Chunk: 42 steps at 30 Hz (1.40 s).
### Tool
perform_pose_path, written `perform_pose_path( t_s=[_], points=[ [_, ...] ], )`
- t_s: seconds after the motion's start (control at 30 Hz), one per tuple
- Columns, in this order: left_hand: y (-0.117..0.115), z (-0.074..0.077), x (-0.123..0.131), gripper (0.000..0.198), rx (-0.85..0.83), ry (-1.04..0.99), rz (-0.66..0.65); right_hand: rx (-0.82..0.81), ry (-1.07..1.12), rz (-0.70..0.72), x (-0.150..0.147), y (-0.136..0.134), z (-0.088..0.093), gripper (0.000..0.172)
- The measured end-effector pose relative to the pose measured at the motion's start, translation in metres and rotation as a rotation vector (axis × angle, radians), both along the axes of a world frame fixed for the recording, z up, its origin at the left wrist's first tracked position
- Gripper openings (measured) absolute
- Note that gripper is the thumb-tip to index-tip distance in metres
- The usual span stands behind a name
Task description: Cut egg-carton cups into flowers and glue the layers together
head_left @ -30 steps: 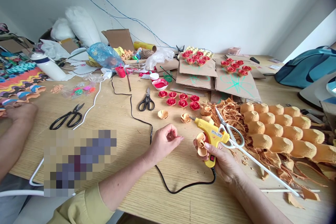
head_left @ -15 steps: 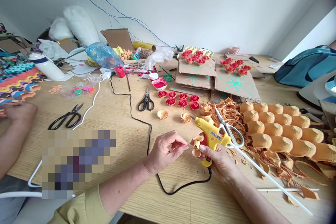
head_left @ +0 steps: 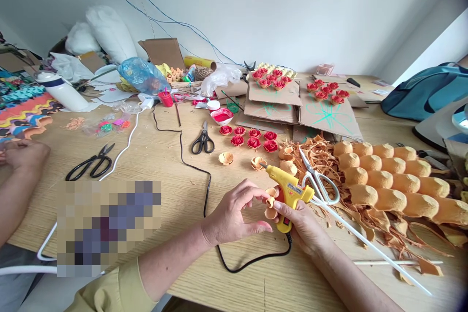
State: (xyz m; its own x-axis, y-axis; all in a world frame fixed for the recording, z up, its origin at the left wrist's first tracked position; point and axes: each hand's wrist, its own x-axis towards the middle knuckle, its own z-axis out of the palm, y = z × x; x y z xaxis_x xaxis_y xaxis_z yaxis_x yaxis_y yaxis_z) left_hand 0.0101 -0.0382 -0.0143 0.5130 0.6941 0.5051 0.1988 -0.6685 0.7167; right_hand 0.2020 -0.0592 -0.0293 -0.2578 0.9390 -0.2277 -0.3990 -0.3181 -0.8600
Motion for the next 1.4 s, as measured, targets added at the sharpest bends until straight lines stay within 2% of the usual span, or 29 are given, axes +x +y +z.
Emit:
perform_pose_path(
  t_s=[0.1, 0.23, 0.47, 0.77, 1.17, 1.4],
  points=[
    [-0.003, 0.000, 0.003, 0.052, 0.012, 0.056, 0.043, -0.027, 0.019, -0.012, -0.002, -0.001, -0.001, 0.038],
    [-0.007, 0.000, 0.007, 0.034, 0.066, 0.071, 0.133, -0.035, 0.042, -0.025, -0.005, -0.002, -0.005, 0.038],
    [-0.008, 0.001, 0.008, 0.020, 0.079, 0.026, 0.194, 0.016, 0.071, -0.012, -0.005, -0.001, -0.005, 0.029],
    [-0.006, 0.000, 0.007, 0.020, 0.070, 0.008, 0.177, 0.012, 0.064, -0.049, -0.008, -0.001, -0.005, 0.033],
    [-0.005, 0.001, 0.004, 0.018, 0.128, 0.003, 0.102, 0.007, 0.074, -0.021, -0.005, 0.000, -0.011, 0.026],
    [-0.008, 0.001, 0.005, 0.038, 0.067, 0.049, 0.187, 0.017, 0.031, 0.019, -0.005, 0.000, -0.007, 0.029]
  ],
)
